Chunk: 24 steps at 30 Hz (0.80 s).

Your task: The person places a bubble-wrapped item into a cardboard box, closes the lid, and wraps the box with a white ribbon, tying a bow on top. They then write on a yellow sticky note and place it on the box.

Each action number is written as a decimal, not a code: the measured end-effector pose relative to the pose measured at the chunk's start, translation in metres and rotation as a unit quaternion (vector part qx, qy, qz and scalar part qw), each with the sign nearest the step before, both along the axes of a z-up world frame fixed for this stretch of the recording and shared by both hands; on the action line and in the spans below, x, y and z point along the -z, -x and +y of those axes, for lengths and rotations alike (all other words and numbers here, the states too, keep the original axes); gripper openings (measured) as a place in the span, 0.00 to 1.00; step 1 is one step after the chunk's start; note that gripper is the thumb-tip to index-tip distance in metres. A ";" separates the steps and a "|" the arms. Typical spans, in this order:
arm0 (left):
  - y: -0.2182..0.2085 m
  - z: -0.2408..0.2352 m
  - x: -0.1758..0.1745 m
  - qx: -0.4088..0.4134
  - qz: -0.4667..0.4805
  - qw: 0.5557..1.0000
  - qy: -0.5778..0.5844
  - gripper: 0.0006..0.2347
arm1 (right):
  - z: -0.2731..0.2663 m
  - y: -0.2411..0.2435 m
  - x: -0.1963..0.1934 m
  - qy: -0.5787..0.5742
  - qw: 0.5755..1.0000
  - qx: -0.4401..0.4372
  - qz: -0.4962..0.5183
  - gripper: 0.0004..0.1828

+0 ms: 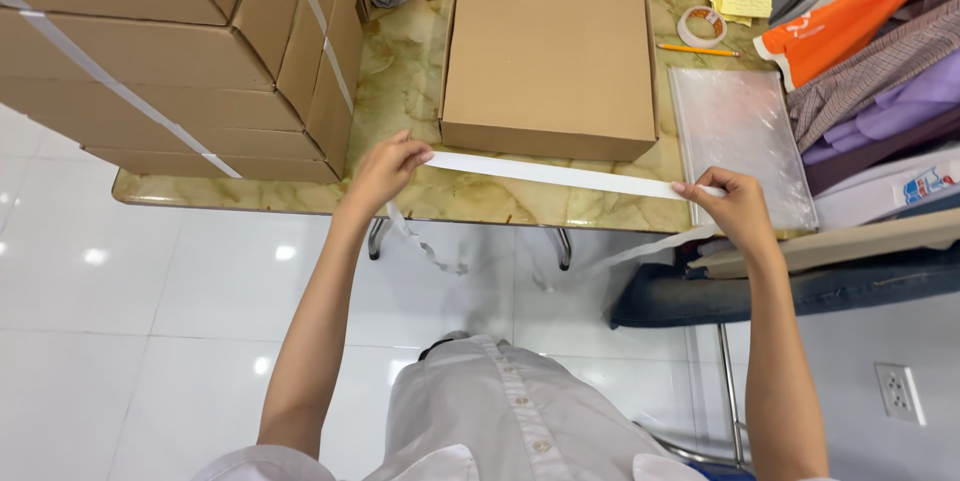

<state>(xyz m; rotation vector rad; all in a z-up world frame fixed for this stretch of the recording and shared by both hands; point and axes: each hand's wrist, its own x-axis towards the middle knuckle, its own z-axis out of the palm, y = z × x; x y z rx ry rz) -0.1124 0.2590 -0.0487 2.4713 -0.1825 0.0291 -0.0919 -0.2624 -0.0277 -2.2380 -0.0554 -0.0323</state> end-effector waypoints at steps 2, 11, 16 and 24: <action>0.004 -0.003 0.010 -0.009 -0.013 1.000 -0.010 0.04 | -0.002 -0.006 0.003 0.010 1.000 -0.010 -0.008 0.11; 0.021 -0.010 0.019 -0.062 -0.093 0.994 -0.005 0.03 | -0.013 -0.033 0.018 0.058 0.992 -0.038 -0.104 0.06; -0.005 -0.013 0.020 -0.087 -0.145 0.986 0.006 0.02 | -0.018 -0.061 0.030 0.094 0.982 -0.056 -0.151 0.08; -0.090 -0.010 0.036 -0.124 -0.191 0.966 -0.122 0.04 | -0.027 -0.138 0.065 0.303 0.916 0.041 -0.259 0.07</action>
